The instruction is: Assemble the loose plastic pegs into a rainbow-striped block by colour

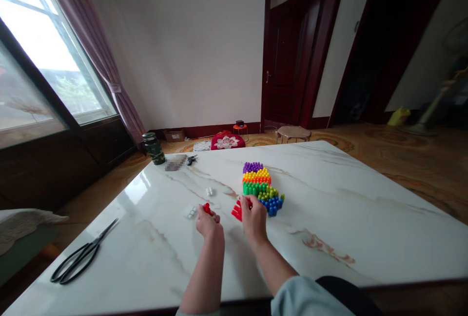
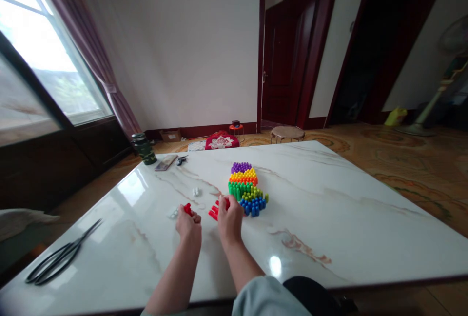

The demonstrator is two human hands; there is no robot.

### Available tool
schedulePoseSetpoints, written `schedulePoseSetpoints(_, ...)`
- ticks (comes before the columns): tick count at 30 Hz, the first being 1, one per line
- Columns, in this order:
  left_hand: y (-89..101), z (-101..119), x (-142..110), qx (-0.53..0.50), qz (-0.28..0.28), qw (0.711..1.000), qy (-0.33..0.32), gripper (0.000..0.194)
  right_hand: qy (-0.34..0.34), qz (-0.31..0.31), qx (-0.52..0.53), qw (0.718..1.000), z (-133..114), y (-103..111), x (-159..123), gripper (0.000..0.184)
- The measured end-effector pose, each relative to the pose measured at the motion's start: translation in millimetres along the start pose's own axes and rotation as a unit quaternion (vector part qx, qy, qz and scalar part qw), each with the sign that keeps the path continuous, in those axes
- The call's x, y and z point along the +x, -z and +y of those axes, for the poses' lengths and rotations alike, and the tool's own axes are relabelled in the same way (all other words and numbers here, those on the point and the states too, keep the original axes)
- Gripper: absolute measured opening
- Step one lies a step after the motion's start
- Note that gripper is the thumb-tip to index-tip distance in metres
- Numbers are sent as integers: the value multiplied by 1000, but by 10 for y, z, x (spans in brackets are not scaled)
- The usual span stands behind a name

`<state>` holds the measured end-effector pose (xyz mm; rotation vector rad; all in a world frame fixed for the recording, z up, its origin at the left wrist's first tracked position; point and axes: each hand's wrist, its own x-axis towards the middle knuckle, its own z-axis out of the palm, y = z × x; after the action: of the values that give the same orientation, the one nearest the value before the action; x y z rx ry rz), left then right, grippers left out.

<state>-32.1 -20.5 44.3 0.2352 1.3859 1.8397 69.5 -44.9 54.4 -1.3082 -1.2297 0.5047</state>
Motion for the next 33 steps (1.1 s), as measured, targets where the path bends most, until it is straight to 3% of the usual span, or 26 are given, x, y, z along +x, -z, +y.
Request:
schedulePoseSetpoints(3, 88, 88, -83, 5, -90, 996, 17, 29, -43, 2, 6, 999, -8, -68, 31, 28)
schedulePoseSetpoints(6, 192, 47, -241, 62, -205, 976, 37, 37, -46, -13, -46, 998, -77, -116, 7, 24)
schedulePoseSetpoints(8, 259, -4, -294, 112, -229, 967, 10, 38, -33, -28, -94, 995, -134, -137, -36, 23)
schedulePoseSetpoints(14, 377, -45, -285, 90, -175, 978, -63, 44, -59, -71, -89, 992, -221, -176, -141, 24)
schedulePoseSetpoints(18, 414, -4, -382, 150, -206, 965, -65, 48, -83, -73, -117, 987, -232, -189, -144, 22)
schedulePoseSetpoints(22, 442, -25, -447, 143, -227, 958, -103, 47, -126, -53, 47, 990, -217, -235, -148, 27)
schedulePoseSetpoints(25, 435, -79, -435, 38, -180, 980, -70, 45, -213, -20, 182, 960, -205, -258, -157, 33)
schedulePoseSetpoints(27, 428, -114, -399, -1, -147, 988, -45, 45, -282, -10, 217, 934, -211, -240, -161, 31)
schedulePoseSetpoints(30, 448, -150, -314, -1, -109, 993, -44, 46, -345, -54, 212, 913, -236, -188, -172, 29)
schedulePoseSetpoints(33, 502, -154, -241, 25, -79, 994, -68, 44, -318, -136, 171, 923, -260, -172, -209, 34)
